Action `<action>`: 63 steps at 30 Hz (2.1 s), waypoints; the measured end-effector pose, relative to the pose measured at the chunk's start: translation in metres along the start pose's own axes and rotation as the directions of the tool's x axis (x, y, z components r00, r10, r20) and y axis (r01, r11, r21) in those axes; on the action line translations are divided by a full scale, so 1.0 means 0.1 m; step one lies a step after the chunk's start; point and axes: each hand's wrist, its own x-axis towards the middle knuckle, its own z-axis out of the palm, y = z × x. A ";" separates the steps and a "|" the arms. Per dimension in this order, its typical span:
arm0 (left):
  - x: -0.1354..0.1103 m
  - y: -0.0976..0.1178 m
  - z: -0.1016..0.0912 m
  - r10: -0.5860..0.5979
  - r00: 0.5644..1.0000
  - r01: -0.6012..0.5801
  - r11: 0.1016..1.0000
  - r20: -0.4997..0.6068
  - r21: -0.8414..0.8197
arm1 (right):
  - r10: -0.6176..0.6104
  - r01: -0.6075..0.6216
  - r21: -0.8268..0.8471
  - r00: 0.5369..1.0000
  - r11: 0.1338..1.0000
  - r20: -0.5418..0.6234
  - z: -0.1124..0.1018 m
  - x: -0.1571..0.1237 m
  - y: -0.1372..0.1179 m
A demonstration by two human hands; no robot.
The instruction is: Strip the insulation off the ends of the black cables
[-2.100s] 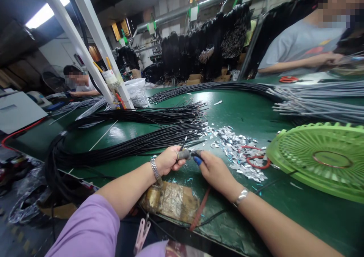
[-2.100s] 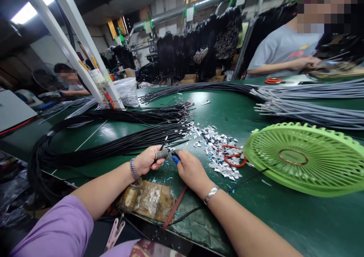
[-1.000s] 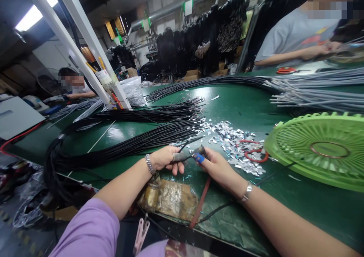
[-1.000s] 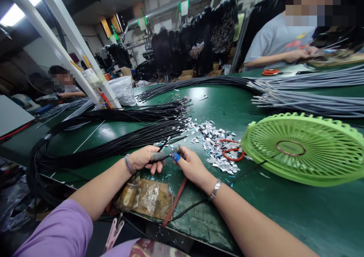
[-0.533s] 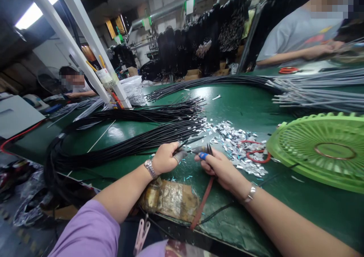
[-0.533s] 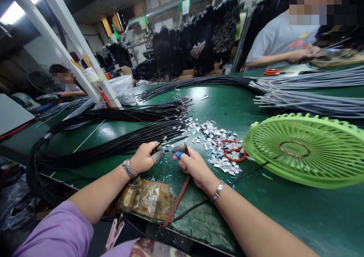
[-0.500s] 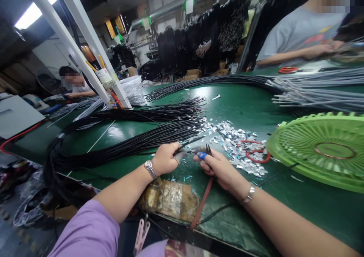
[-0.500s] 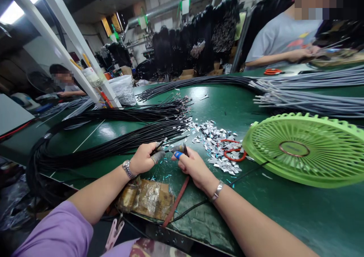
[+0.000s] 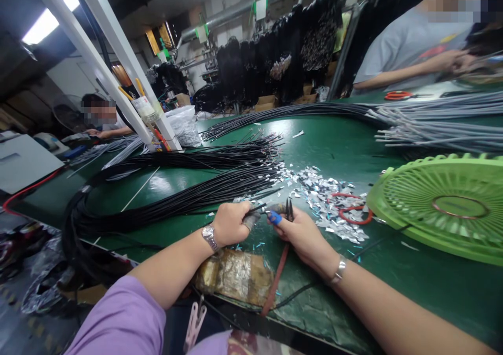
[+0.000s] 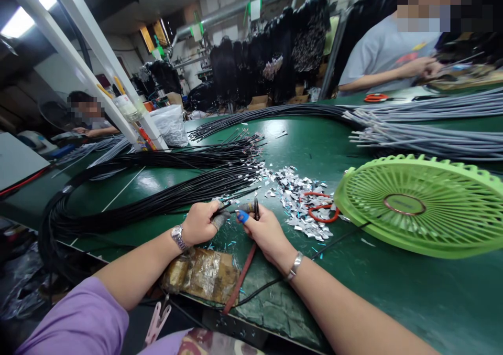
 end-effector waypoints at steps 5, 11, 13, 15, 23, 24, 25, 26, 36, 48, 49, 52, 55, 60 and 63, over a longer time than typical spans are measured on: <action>-0.01 0.00 0.00 -0.019 1.000 0.019 0.998 0.000 0.052 | 0.053 -0.053 0.032 0.998 0.998 0.016 0.02 -0.02 0.00; -0.01 -0.01 0.01 0.004 1.000 -0.003 0.996 -0.011 0.086 | 0.122 -0.126 0.091 0.991 0.988 0.046 0.05 -0.04 -0.02; -0.01 -0.01 0.02 0.028 0.999 -0.025 0.995 -0.028 0.097 | 0.125 -0.128 0.110 0.992 0.986 0.033 0.06 -0.04 -0.03; -0.02 0.00 0.02 0.052 0.998 -0.047 0.993 -0.042 0.109 | 0.133 -0.134 0.123 0.991 0.983 0.020 0.06 -0.04 -0.03; -0.05 0.00 0.04 0.111 0.993 -0.105 0.984 -0.033 0.147 | 0.216 -0.229 0.154 0.972 0.961 0.092 0.04 -0.04 -0.04; -0.05 -0.01 0.04 0.104 0.994 -0.099 0.986 -0.025 0.136 | 0.230 -0.246 0.130 0.965 0.961 0.126 0.04 -0.05 -0.04; -0.05 -0.01 0.03 0.093 0.995 -0.089 0.989 -0.023 0.121 | 0.241 -0.259 0.099 0.957 0.961 0.163 0.05 -0.06 -0.04; -0.05 -0.01 0.03 0.079 0.997 -0.076 0.992 -0.026 0.102 | 0.249 -0.266 0.069 0.949 0.962 0.194 0.05 -0.07 -0.04; -0.03 0.02 0.00 0.031 0.999 -0.029 0.997 -0.027 0.076 | 0.165 -0.173 0.166 0.984 0.971 0.060 0.06 -0.08 -0.05; 0.02 0.02 0.02 -0.132 0.991 0.130 0.925 0.018 -0.358 | 0.242 -0.234 -0.062 0.932 0.970 0.272 0.05 -0.09 -0.01; 0.05 0.02 0.01 -0.205 0.976 0.212 0.850 0.069 -0.481 | 0.225 -0.188 -0.149 0.930 0.971 0.292 0.05 -0.09 0.01; 0.11 0.00 -0.01 -0.344 0.894 0.436 0.523 0.287 -0.732 | 0.082 0.015 -0.334 0.958 0.942 0.275 0.01 -0.09 0.02; 0.14 -0.03 -0.02 -0.349 0.854 0.496 0.325 0.386 -0.805 | -0.094 0.230 -0.528 0.958 0.818 0.271 -0.06 -0.06 -0.01; 0.14 -0.07 -0.04 -0.272 0.843 0.517 0.168 0.464 -0.840 | -0.237 0.380 -0.848 0.921 0.368 0.310 -0.14 -0.06 -0.06; 0.14 -0.08 -0.03 -0.240 0.833 0.534 0.110 0.499 -0.838 | -0.272 0.377 -0.901 0.909 0.217 0.315 -0.13 -0.06 -0.04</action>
